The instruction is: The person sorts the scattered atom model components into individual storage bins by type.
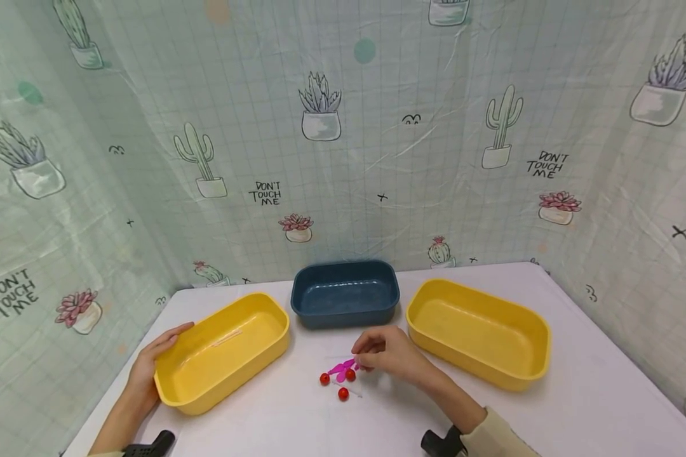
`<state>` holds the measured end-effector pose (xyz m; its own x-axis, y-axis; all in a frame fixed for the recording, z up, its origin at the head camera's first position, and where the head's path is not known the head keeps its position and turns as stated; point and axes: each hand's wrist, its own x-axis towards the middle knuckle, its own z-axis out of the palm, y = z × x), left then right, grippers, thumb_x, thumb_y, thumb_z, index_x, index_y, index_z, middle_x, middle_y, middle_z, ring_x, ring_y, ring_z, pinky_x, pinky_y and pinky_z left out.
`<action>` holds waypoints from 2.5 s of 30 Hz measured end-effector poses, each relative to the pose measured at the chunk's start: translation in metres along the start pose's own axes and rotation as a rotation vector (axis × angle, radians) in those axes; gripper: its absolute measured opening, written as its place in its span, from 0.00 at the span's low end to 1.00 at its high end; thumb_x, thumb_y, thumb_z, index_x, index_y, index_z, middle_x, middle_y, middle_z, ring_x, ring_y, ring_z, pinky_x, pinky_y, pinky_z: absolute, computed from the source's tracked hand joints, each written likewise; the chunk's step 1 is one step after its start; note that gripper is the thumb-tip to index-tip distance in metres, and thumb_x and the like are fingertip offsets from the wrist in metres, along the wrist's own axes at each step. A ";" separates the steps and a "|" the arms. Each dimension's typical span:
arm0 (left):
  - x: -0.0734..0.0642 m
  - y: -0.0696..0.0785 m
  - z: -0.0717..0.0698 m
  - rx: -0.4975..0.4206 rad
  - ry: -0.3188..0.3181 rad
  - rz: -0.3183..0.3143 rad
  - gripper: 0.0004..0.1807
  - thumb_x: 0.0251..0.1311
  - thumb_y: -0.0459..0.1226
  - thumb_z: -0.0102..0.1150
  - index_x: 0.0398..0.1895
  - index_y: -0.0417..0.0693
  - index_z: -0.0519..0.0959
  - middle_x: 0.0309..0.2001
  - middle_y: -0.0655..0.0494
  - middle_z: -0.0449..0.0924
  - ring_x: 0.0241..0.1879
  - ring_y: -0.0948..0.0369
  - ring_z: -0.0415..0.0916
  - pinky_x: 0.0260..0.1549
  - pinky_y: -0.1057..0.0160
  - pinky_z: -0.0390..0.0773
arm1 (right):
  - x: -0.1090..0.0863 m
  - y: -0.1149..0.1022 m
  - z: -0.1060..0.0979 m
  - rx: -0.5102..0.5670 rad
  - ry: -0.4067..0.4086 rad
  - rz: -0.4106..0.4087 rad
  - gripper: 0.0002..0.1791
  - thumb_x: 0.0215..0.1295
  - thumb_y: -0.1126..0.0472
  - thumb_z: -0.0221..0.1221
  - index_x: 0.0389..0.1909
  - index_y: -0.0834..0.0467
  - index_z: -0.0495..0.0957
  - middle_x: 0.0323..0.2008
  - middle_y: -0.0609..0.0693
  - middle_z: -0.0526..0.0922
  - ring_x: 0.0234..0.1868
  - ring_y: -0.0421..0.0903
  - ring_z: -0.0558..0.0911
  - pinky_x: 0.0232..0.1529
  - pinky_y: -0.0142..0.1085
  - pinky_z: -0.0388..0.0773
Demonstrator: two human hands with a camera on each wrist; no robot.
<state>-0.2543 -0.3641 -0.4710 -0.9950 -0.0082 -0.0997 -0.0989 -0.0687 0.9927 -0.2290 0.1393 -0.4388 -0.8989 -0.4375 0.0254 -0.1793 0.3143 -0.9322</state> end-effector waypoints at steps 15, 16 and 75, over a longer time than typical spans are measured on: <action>-0.002 0.001 0.000 -0.040 -0.015 0.016 0.25 0.82 0.45 0.38 0.76 0.50 0.69 0.60 0.78 0.78 0.60 0.75 0.77 0.58 0.75 0.78 | 0.010 -0.018 0.003 -0.012 0.041 -0.027 0.11 0.68 0.61 0.67 0.45 0.65 0.84 0.36 0.54 0.88 0.34 0.48 0.86 0.40 0.27 0.85; -0.002 0.001 0.000 -0.040 -0.014 0.017 0.25 0.82 0.45 0.38 0.76 0.50 0.69 0.60 0.78 0.78 0.60 0.75 0.77 0.58 0.75 0.78 | 0.012 -0.019 0.004 -0.007 0.040 -0.036 0.11 0.68 0.62 0.67 0.45 0.65 0.84 0.36 0.54 0.88 0.34 0.48 0.87 0.40 0.27 0.85; 0.004 0.000 0.006 0.001 0.041 -0.008 0.26 0.82 0.46 0.38 0.77 0.52 0.68 0.63 0.74 0.75 0.60 0.74 0.77 0.59 0.75 0.78 | 0.156 -0.099 0.088 0.160 -0.011 -0.007 0.05 0.67 0.65 0.67 0.41 0.61 0.87 0.35 0.52 0.88 0.38 0.54 0.89 0.48 0.46 0.89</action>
<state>-0.2585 -0.3585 -0.4712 -0.9928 -0.0486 -0.1098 -0.1064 -0.0679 0.9920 -0.3162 -0.0339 -0.3740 -0.8931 -0.4488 0.0290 -0.1190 0.1737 -0.9776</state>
